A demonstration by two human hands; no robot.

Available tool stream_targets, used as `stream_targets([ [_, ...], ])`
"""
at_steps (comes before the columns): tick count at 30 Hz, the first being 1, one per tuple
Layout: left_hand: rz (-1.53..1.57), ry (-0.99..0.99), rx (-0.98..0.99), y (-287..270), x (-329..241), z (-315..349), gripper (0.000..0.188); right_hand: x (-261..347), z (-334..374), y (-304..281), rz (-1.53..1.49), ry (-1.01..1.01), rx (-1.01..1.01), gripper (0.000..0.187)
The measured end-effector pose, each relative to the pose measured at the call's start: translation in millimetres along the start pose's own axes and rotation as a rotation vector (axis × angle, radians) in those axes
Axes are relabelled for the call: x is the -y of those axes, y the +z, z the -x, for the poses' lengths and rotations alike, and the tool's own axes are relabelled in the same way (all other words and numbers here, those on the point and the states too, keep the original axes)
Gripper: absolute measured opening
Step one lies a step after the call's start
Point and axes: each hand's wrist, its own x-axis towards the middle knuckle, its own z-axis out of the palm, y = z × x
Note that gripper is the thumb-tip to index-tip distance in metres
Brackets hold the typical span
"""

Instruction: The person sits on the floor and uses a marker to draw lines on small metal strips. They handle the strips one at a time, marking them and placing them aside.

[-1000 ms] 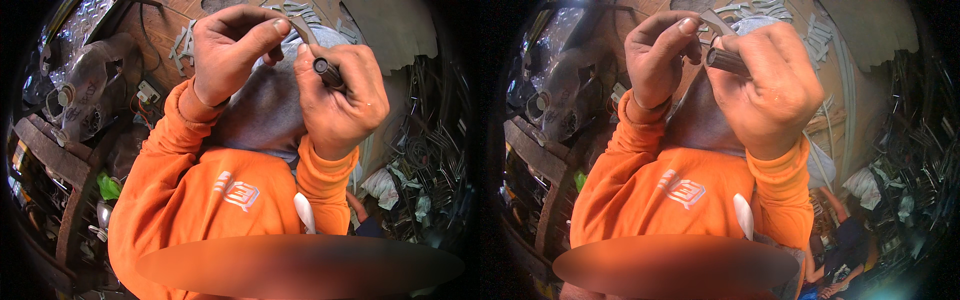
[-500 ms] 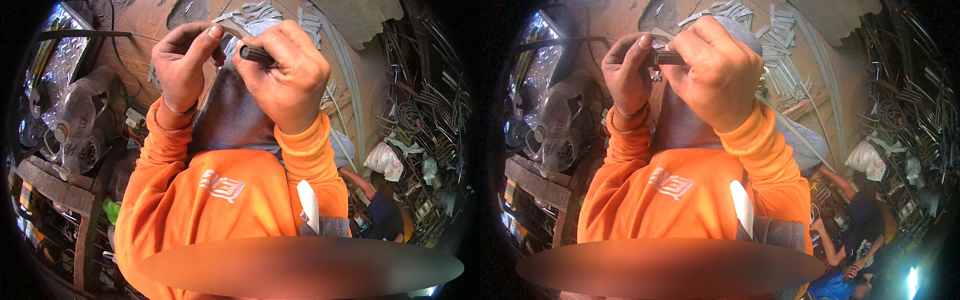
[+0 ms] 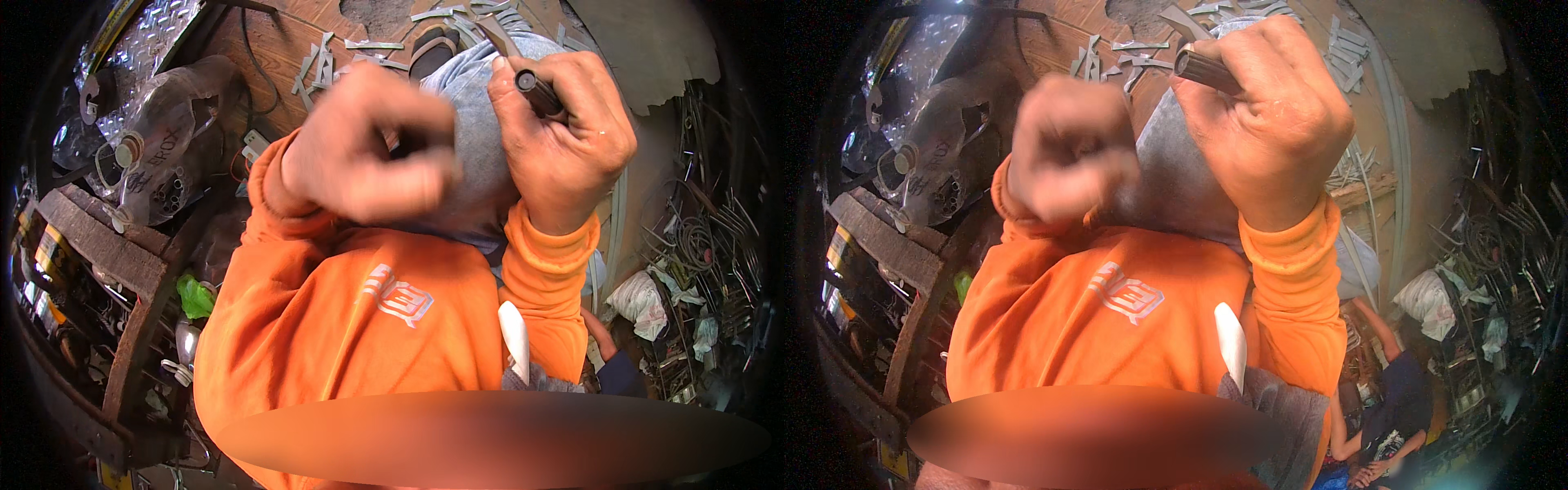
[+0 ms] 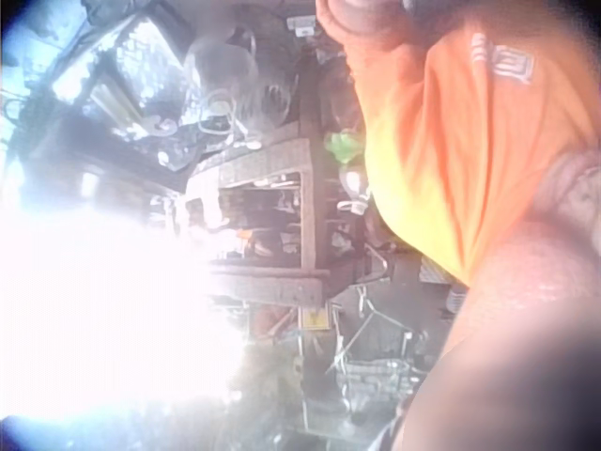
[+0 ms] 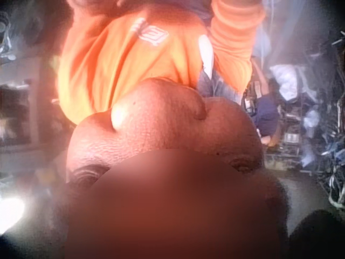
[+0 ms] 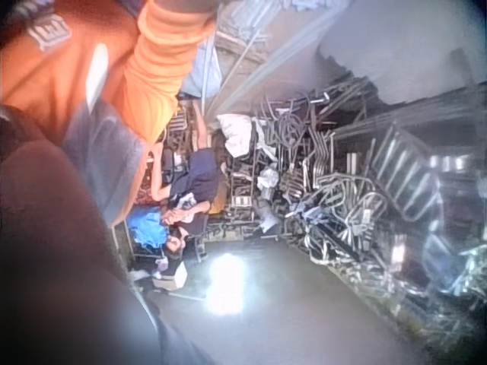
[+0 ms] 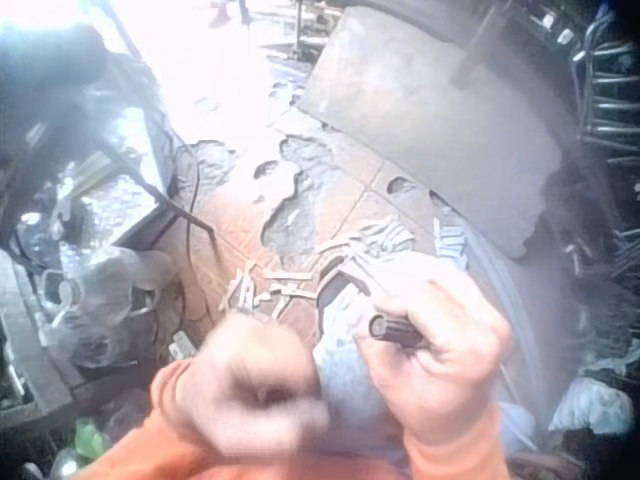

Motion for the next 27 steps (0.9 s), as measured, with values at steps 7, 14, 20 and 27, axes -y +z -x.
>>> stream_targets([
  [7,-0.174,0.109,1.039,79.9,-47.6,-31.6,0.015,-1.6,-0.2,-0.3,-0.031,0.068,0.062,0.011],
  [14,-0.669,0.151,1.000,71.1,-55.1,-9.7,0.013,5.3,2.9,-2.2,-0.018,-0.044,-0.019,0.010],
  [20,-0.814,-0.039,0.942,51.3,-57.8,-14.0,0.013,3.6,1.4,0.4,-0.041,0.032,0.004,0.013],
  [27,0.365,-0.419,-0.661,4.5,11.9,-11.9,0.014,1.4,2.4,5.6,-0.038,0.028,-0.027,0.014],
])
